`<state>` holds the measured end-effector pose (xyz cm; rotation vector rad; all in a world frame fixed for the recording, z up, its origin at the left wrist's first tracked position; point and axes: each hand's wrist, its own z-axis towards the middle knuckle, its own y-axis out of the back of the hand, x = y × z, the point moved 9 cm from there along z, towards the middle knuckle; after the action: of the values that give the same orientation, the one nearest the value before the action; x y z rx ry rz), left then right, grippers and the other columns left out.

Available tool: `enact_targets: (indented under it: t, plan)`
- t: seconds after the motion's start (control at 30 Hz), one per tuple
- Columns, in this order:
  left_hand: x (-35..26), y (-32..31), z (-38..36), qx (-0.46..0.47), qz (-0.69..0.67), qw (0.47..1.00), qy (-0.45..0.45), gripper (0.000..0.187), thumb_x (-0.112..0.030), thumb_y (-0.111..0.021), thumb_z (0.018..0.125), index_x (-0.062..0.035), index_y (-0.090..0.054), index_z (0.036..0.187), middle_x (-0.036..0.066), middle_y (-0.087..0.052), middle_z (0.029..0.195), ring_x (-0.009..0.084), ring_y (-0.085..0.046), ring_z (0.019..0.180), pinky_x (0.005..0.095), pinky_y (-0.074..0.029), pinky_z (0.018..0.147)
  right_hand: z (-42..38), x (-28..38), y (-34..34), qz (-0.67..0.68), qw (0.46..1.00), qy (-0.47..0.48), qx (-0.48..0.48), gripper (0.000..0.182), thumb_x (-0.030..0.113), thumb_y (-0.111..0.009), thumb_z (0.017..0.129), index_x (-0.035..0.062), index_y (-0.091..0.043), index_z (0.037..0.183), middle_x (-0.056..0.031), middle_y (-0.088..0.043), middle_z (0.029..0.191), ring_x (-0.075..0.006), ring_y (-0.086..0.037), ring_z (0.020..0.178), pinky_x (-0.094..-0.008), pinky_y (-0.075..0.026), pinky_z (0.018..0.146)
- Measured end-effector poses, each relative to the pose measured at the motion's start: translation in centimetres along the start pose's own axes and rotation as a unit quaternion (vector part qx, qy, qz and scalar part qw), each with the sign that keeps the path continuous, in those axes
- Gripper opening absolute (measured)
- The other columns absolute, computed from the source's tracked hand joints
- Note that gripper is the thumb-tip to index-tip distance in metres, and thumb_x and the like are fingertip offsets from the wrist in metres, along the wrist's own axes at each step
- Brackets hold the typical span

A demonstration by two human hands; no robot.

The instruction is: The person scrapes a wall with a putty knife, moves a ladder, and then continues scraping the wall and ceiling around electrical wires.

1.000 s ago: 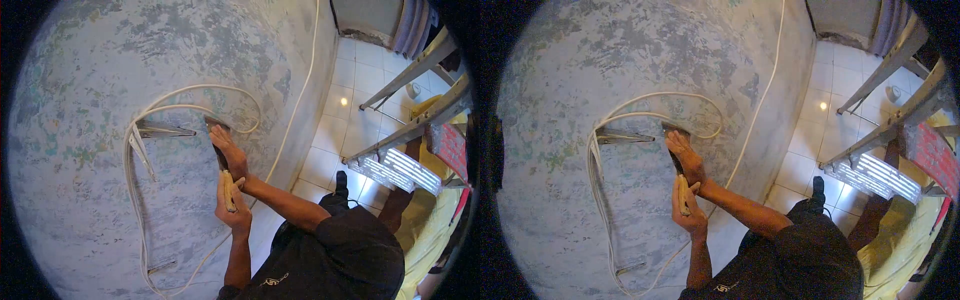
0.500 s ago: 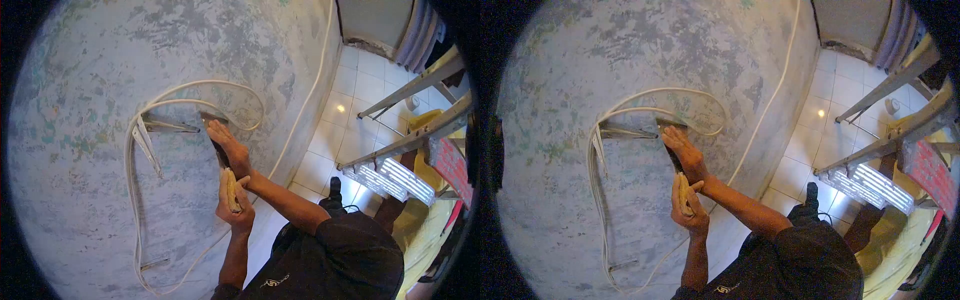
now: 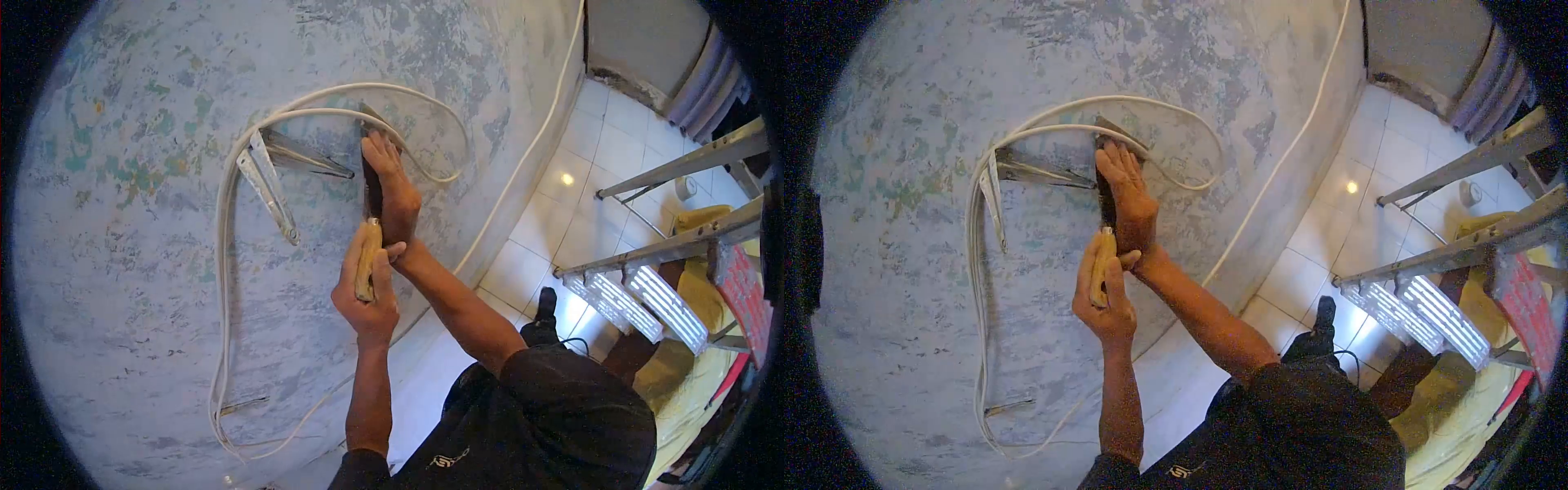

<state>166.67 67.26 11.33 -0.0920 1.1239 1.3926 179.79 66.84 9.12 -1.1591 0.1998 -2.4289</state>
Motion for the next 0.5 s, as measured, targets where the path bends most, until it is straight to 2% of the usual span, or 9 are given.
enact_targets:
  t: [0.1,0.17,0.33,0.4,0.5]
  plan:
    - [-1.4,-1.5,-0.3,0.001,-0.039,0.999,0.003,0.038,-0.01,-0.048,0.095,0.0121,-0.046,0.126,0.02,-0.062,0.115,0.0207,-0.068,0.085,0.0301,-0.053,0.077,0.7,-0.6,0.8,0.029,0.999,0.013,-0.02,0.043,0.006,-0.048,0.087,0.0005,-0.048,0.129,-0.0215,-0.049,0.134,-0.0381,-0.045,0.126,-0.0443,-0.035,0.106]
    - [-1.9,-1.5,-1.9,-0.022,0.013,1.0,-0.005,0.037,-0.009,-0.048,0.095,0.0113,-0.047,0.126,0.02,-0.063,0.113,0.0213,-0.068,0.084,0.0301,-0.053,0.076,0.7,-0.5,1.2,0.042,0.999,0.001,-0.006,0.042,0.003,-0.049,0.085,-0.0001,-0.049,0.127,-0.0218,-0.05,0.133,-0.0367,-0.045,0.126,-0.0439,-0.035,0.106]
    - [-2.7,-1.6,-1.3,-0.01,0.03,0.999,-0.034,0.037,-0.007,-0.049,0.094,0.0114,-0.047,0.125,0.021,-0.062,0.114,0.0223,-0.068,0.084,0.0301,-0.053,0.077,-0.5,0.0,1.1,0.072,0.996,-0.039,0.03,0.042,-0.004,-0.051,0.082,-0.0012,-0.052,0.124,-0.0226,-0.051,0.131,-0.0339,-0.046,0.126,-0.043,-0.034,0.107]
    - [-1.1,-0.6,-1.6,-0.028,-0.016,0.999,0.022,0.037,-0.008,-0.049,0.094,0.0119,-0.047,0.125,0.021,-0.061,0.116,0.0232,-0.068,0.085,0.0306,-0.053,0.078,-0.9,0.7,0.7,0.028,0.999,-0.026,0.026,0.042,0.006,-0.047,0.088,0.0003,-0.048,0.129,-0.0224,-0.049,0.133,-0.0373,-0.044,0.128,-0.0461,-0.034,0.107]
    - [-0.7,0.6,-1.7,-0.02,-0.026,0.999,0.037,0.037,-0.009,-0.048,0.095,0.0125,-0.046,0.125,0.021,-0.061,0.117,0.0238,-0.067,0.087,0.0312,-0.053,0.079,-1.8,0.9,-0.1,0.037,0.999,-0.027,0.01,0.042,0.007,-0.048,0.088,-0.0002,-0.048,0.129,-0.0233,-0.049,0.133,-0.0379,-0.043,0.128,-0.0471,-0.033,0.107]
